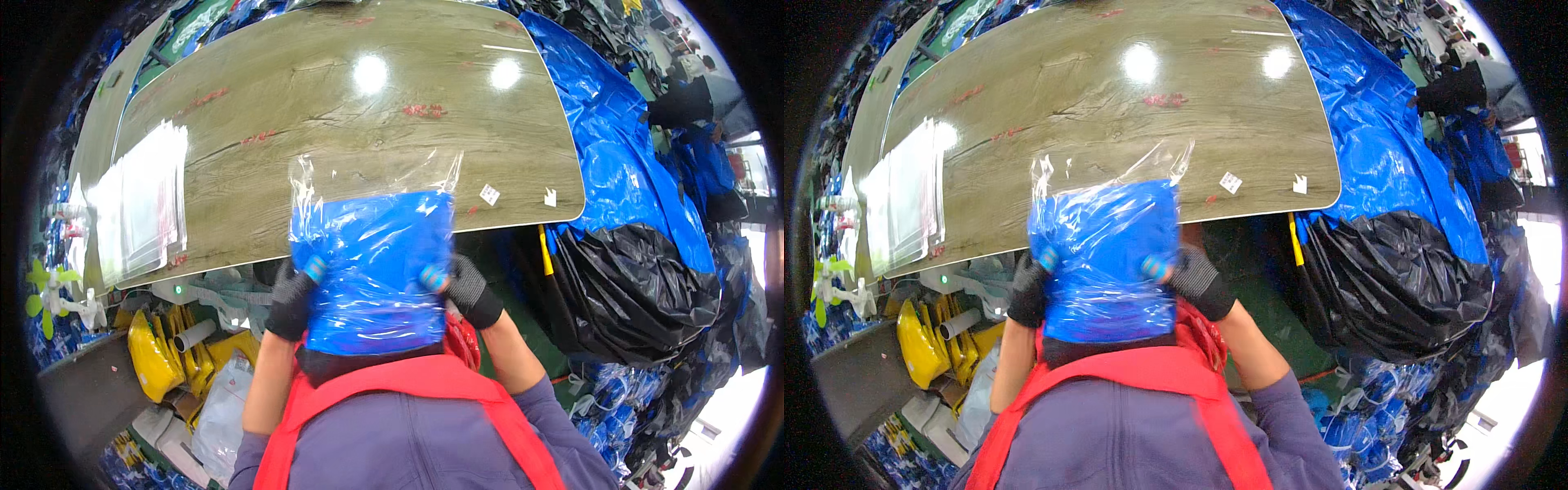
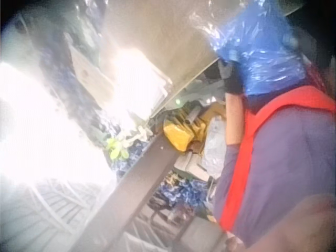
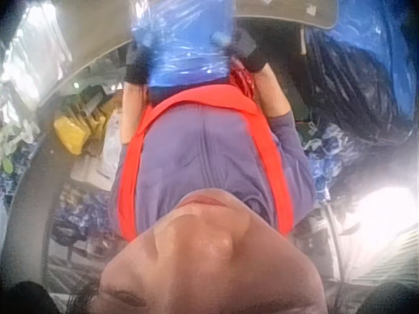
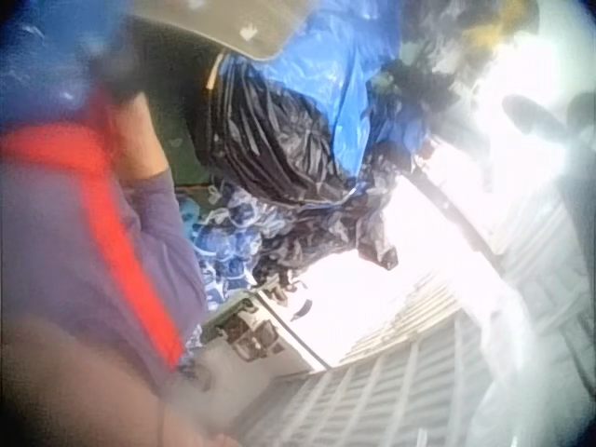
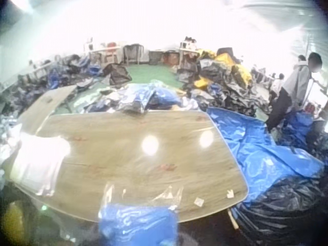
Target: The person places a blue item into a black plastic bag, folds the bag closed, and then places it into a clear plastic bag. The person repeats this process with another blue item. The person then picks up a pink bag and places it on the table.
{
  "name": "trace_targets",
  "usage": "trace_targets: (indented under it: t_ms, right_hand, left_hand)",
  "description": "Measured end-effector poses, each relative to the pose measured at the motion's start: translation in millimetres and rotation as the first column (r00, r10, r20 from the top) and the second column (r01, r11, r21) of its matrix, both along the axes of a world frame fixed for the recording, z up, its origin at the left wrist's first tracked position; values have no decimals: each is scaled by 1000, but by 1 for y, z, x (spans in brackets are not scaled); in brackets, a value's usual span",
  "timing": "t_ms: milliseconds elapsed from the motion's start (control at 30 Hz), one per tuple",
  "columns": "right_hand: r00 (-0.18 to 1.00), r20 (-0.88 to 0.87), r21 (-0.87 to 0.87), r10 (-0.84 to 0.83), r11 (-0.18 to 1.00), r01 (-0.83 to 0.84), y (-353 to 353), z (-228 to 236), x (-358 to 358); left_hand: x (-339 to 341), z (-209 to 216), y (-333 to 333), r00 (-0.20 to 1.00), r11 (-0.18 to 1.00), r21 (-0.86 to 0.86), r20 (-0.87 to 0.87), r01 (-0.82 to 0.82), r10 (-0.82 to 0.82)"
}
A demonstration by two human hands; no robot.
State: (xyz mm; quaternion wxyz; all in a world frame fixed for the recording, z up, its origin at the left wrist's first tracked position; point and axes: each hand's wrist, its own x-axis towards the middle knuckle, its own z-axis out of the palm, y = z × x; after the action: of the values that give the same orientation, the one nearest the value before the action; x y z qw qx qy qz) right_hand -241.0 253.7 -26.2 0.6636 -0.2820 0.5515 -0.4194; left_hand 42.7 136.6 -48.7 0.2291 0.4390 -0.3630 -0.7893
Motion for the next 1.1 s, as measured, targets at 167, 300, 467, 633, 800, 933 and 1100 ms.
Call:
trace_targets:
  t_ms: [167, 300, 467, 633, 800, 933, 1100]
  right_hand:
    - [985, -171, 9, -27, 1000, 29, -8, 15, 8]
    - [978, 91, -35, -187, 981, 191, -8, 6, 11]
    - [969, -221, -21, -111, 994, 109, -6, -16, 8]
    - [906, 210, 8, -368, 927, 375, -6, -16, 14]
    - [932, -30, 169, -362, 917, 361, 11, -2, 27]
    - [903, 365, -199, -228, 928, 315, -16, 5, 11]
    - [979, 79, -63, -186, 980, 191, -89, 16, -29]
  left_hand:
    - [-11, 11, -5, 981, 958, -211, 45, 193, -188]
    - [-2, 1, -9, 975, 978, -21, 85, 209, -206]
    - [3, 4, -11, 957, 953, -95, 16, 289, -289]
    - [-3, 10, -9, 968, 976, -147, -168, 160, -184]
    - [19, 15, 9, 893, 645, -631, 401, 431, -205]
    - [17, 41, -13, 976, 920, -333, 138, 207, -169]
    - [-15, 79, -47, 882, -231, -902, 413, 364, -227]
